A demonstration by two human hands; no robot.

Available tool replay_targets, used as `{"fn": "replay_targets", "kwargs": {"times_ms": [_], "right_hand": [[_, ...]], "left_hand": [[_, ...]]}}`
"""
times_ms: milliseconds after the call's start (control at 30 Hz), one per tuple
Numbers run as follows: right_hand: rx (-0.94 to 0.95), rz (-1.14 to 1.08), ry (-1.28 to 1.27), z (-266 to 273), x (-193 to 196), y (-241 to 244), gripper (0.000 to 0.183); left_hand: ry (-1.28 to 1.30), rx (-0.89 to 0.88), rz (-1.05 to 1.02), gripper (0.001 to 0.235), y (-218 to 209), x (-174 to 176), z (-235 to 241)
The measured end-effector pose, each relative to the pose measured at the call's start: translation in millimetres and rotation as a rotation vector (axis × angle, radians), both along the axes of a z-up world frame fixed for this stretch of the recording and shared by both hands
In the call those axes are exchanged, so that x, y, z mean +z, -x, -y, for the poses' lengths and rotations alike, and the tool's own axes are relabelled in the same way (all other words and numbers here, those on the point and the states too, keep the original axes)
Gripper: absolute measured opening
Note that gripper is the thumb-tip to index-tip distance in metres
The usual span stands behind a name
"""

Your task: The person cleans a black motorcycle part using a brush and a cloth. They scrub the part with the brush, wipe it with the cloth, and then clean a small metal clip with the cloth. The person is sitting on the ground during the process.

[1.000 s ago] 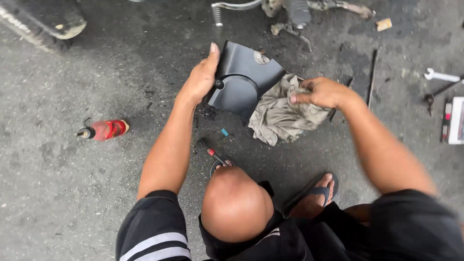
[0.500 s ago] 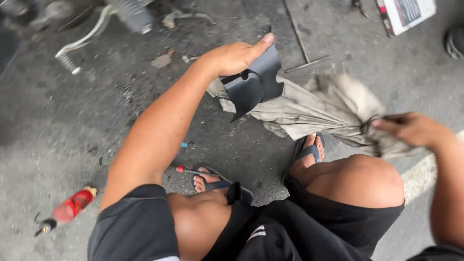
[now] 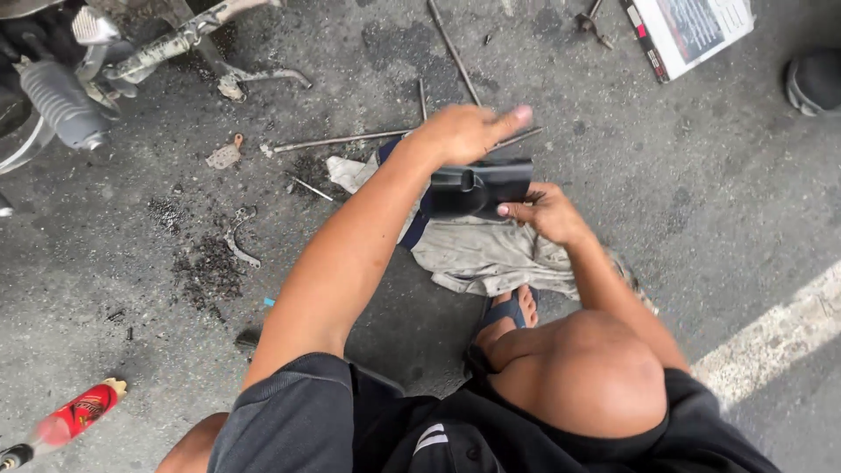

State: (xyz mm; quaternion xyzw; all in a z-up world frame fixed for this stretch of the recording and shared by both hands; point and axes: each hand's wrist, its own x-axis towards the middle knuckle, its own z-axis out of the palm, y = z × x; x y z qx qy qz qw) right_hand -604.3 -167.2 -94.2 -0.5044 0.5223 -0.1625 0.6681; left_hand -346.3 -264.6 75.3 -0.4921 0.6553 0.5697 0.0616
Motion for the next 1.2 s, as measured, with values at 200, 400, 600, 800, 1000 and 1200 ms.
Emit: {"fn": "replay_targets", "kwargs": {"times_ms": [200,400,600,800,1000,1200], "right_hand": [[-0.566,0.14,0.043,-26.4,-80.1,-15.9,0.012],[-0.858,0.374,-0.121,-26.1,-66.5,-59.2,0.012],[-0.986,0.421,-0.052,-4.5,-29.1,-44.2,0.015],[-1.038,0.499,-0.081,-28.5,-24.6,-63.3,0.016],[0.061,-0.26,0.188,-86.1,-30.6,-19.4,0.045],[-0.154,-1.201,0.505,-152.2,-60.9,141.2,0.047]], "left_hand": [[0.311,0.924,-0.087,0.087,-38.8,-47.4,-17.3],[-0.106,1.545,-0.322,0.086,-60.6,-145.4,-94.9],[0.17,1.408,0.081,0.071,-64.7,-198.8,-119.0],[0.823,0.825,0.44,0.068,-7.4,-249.6,-178.4],[0.534,0.874,0.693,0.036,-64.2,-280.7,-198.9],[0.941,1.118,0.424,0.041,-106.0,-270.4,-158.4]]}}
